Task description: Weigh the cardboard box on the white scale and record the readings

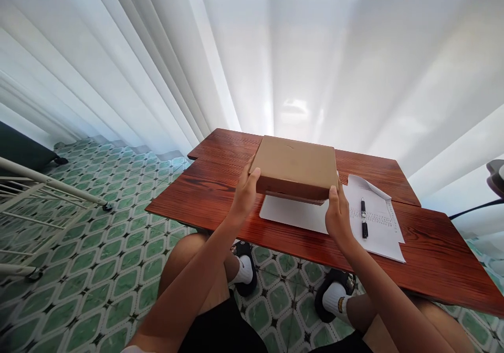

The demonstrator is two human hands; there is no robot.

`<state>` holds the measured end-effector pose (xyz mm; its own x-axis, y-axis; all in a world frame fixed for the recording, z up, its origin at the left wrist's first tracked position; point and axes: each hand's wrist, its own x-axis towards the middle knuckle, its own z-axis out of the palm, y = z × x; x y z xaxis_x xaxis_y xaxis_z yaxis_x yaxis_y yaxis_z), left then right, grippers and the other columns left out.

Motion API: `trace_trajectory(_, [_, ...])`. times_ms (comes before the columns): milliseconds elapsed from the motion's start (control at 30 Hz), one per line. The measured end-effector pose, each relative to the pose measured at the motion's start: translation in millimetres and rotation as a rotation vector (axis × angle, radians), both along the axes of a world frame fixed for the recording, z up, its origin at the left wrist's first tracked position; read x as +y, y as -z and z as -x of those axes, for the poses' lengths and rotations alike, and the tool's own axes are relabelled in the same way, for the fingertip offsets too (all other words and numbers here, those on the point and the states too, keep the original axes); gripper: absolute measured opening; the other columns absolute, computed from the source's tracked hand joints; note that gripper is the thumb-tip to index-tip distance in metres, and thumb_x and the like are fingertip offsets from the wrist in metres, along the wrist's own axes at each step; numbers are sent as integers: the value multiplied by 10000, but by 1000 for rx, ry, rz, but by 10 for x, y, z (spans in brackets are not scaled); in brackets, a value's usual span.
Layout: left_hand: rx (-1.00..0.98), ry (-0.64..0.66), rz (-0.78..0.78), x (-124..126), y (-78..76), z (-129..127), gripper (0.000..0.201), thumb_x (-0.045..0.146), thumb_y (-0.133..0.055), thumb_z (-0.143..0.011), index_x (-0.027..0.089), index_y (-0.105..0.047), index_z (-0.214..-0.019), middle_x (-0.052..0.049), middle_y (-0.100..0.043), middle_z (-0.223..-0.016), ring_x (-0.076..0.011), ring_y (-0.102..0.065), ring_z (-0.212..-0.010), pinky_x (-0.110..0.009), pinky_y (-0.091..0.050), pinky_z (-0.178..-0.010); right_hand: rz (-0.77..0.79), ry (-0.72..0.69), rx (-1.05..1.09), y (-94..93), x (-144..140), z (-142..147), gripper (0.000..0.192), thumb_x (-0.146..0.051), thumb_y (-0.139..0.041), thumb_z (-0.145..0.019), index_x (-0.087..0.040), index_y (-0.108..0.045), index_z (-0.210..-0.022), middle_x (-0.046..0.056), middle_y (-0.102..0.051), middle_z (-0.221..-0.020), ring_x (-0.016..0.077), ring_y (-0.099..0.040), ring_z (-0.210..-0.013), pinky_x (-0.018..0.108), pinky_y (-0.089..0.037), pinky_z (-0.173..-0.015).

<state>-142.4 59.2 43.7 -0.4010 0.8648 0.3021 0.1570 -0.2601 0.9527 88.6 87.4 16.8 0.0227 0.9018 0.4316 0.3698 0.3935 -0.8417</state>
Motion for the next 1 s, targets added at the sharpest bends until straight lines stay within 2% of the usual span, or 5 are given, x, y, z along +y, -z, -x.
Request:
trace_trajectory(200, [23,-88,-26,18,-116,360,456,329,-466,-953,198,-571,-1377,-69,-580,-1407,-260,-486,-1357,-407,-371,-1170,45,-100,88,-8,95,400,562,-579,-314,-1044,-278,-481,-1488,72,-499,-1502,284,-433,-1396,491,-348,-1166])
trace_trajectory(467, [-31,-248,-38,-21,-160,857,490,283,-502,-920,198,-560,-1398,-58,-547,-1453,-248,-477,-1368,-374,-382,-1164,66,-222,76,-70,147,982,563,-592,-309,-1041,-278,-505,-1465,82,-541,-1458,291,-479,-1341,510,-390,-1119])
trace_trajectory(633, [-56,-340,-6,-68,-128,1094,470,253,-497,-907,194,-596,-1362,-51,-535,-1467,-246,-471,-1372,-358,-378,-1161,78,-273,67,-25,164,1264,563,-587,-314,-1040,-274,-496,-1471,85,-542,-1458,282,-489,-1331,500,-396,-1108])
trace_trajectory(833, [-69,-386,9,-126,-32,1315,487,247,-497,-899,203,-589,-1375,-42,-559,-1440,-253,-477,-1363,-365,-376,-1168,97,-313,49,88,157,1513,565,-588,-314,-1036,-278,-503,-1469,70,-503,-1502,268,-432,-1398,487,-335,-1163])
trace_trajectory(1000, [-82,-423,42,-139,34,1402,501,230,-501,-884,176,-594,-1373,-60,-565,-1432,-267,-493,-1345,-385,-375,-1174,133,-330,40,194,163,1614,556,-582,-311,-1032,-288,-519,-1456,66,-530,-1476,293,-487,-1340,509,-368,-1131])
